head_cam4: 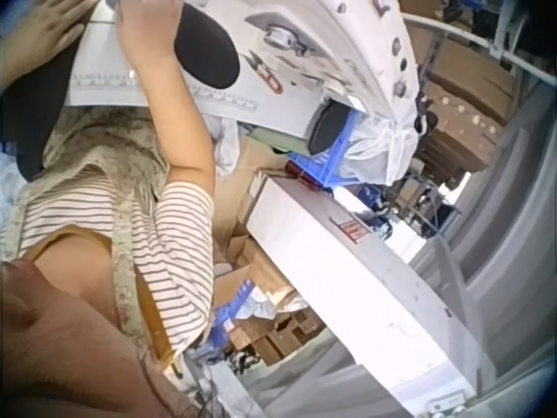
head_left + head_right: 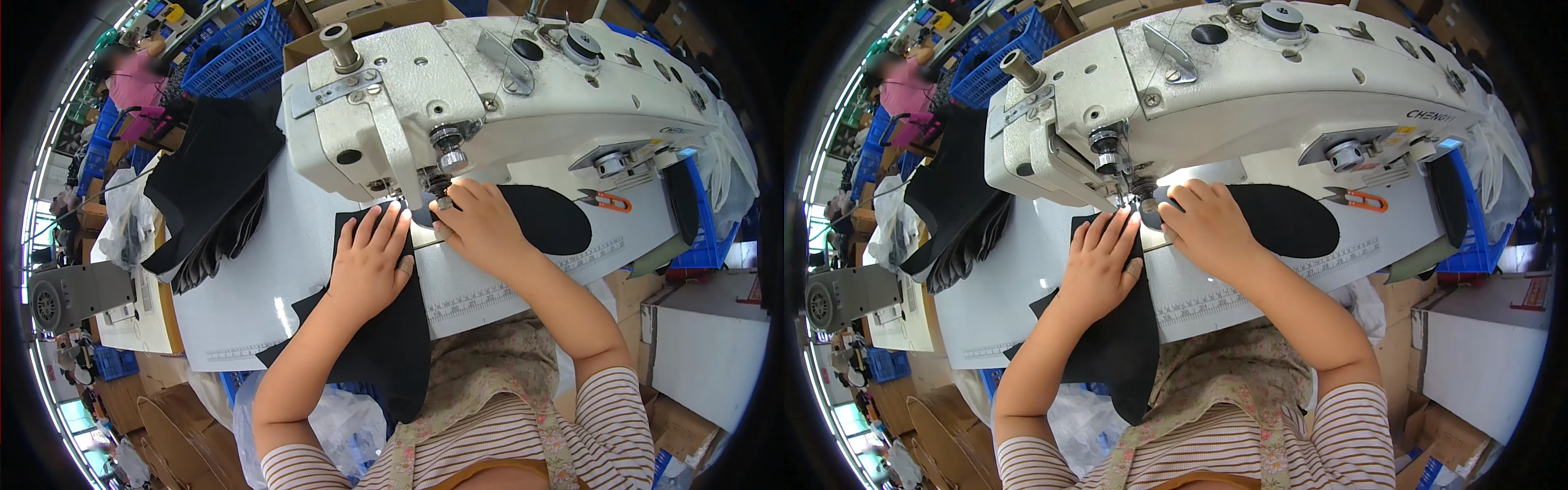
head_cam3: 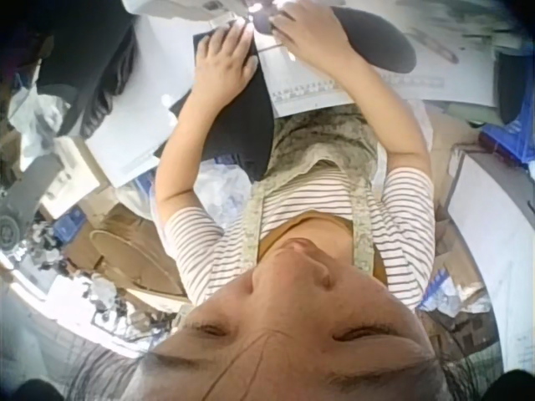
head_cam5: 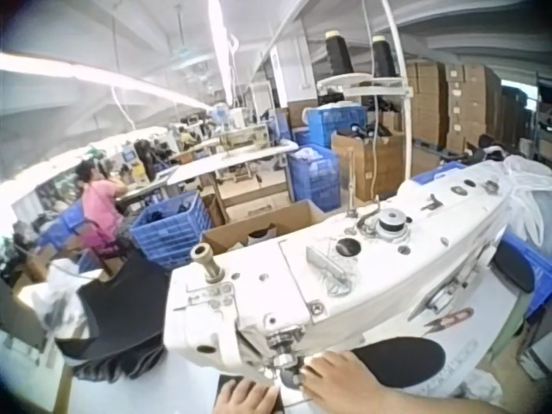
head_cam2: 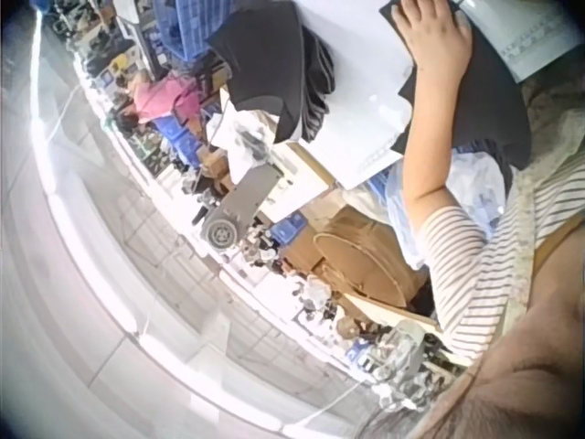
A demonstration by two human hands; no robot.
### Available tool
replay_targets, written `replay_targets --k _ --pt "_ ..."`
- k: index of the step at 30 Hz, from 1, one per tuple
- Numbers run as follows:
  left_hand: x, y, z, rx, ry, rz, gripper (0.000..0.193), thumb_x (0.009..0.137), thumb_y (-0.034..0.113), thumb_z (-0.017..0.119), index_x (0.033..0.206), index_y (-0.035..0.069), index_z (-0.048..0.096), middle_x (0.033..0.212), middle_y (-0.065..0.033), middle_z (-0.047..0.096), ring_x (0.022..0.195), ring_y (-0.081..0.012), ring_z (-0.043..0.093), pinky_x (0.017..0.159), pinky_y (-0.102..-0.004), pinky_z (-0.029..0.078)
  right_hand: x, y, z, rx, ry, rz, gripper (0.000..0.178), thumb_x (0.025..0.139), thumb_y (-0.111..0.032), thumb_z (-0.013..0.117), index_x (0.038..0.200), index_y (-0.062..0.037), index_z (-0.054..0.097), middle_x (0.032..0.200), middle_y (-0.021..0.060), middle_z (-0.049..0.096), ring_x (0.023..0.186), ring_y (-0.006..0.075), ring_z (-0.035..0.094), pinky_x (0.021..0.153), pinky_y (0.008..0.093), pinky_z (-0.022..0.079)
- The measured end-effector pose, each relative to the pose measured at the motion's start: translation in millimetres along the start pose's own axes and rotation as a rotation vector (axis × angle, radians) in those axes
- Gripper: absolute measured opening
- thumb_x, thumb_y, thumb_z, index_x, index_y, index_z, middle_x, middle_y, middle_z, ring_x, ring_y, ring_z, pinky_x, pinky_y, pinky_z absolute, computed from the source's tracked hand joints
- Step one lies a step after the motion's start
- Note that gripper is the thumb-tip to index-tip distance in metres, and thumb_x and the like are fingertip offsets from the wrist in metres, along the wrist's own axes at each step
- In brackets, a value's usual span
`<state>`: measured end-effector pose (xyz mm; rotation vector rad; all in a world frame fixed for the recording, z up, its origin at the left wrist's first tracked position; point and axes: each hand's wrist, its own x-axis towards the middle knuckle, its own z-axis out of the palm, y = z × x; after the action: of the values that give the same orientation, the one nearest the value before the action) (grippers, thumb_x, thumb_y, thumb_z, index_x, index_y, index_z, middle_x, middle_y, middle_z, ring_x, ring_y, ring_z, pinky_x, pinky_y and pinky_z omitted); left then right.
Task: The person trims loose threads from sewn fabric shoe parts using thread clippers, tosses the finished parts into a box, and stitches fabric shoe upper pieces together on a sewing machine.
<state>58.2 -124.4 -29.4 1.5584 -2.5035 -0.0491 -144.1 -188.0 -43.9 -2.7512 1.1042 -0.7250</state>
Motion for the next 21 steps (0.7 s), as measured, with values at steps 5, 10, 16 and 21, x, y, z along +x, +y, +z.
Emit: replay_targets --k 5,10,16,21 --pt "1.0 -0.7 1.3 -0.016 0.007 -0.006 0.059 0.078 0.023 0.061 0.132 0.006 0.045 0.134 -0.0133 0.045 0.121 -0.0319 0.041 0.103 -0.0464 0.031 -1.8 -1.5 1.4 0.009 0.095 -0.006 0.026 0.073 -0.021 0.068 0.095 -0.009 0.059 0.101 0.0031 0.054 0.099 0.0203 0.051 0.082 0.0368 0.039" --pt "1.0 -0.5 1.2 -0.013 0.004 -0.011 0.059 0.079 0.023 0.061 0.133 0.006 0.044 0.134 -0.0136 0.044 0.122 -0.0322 0.041 0.104 -0.0465 0.03 -2.1 3.0 4.0 0.014 0.087 -0.021 0.026 0.073 -0.02 0.067 0.096 -0.0104 0.061 0.1 0.0031 0.055 0.1 0.0203 0.051 0.083 0.037 0.039" --pt "0.5 -0.2 0.1 -0.027 -0.008 -0.017 0.058 0.079 0.023 0.061 0.133 0.006 0.044 0.135 -0.0142 0.044 0.122 -0.0331 0.04 0.104 -0.0467 0.029 -3.4 4.7 4.3 0.05 0.106 -0.033 0.024 0.073 -0.018 0.067 0.096 -0.0118 0.063 0.099 0.0031 0.056 0.101 0.0202 0.052 0.082 0.0369 0.04" --pt "0.0 0.5 0.2 -0.027 -0.011 -0.018 0.058 0.079 0.023 0.06 0.133 0.006 0.044 0.134 -0.0143 0.044 0.122 -0.0333 0.04 0.104 -0.0466 0.029 -4.2 3.5 3.0 0.062 0.1 -0.025 0.025 0.072 -0.018 0.068 0.097 -0.0119 0.064 0.099 0.0031 0.056 0.101 0.0206 0.052 0.083 0.0365 0.04"
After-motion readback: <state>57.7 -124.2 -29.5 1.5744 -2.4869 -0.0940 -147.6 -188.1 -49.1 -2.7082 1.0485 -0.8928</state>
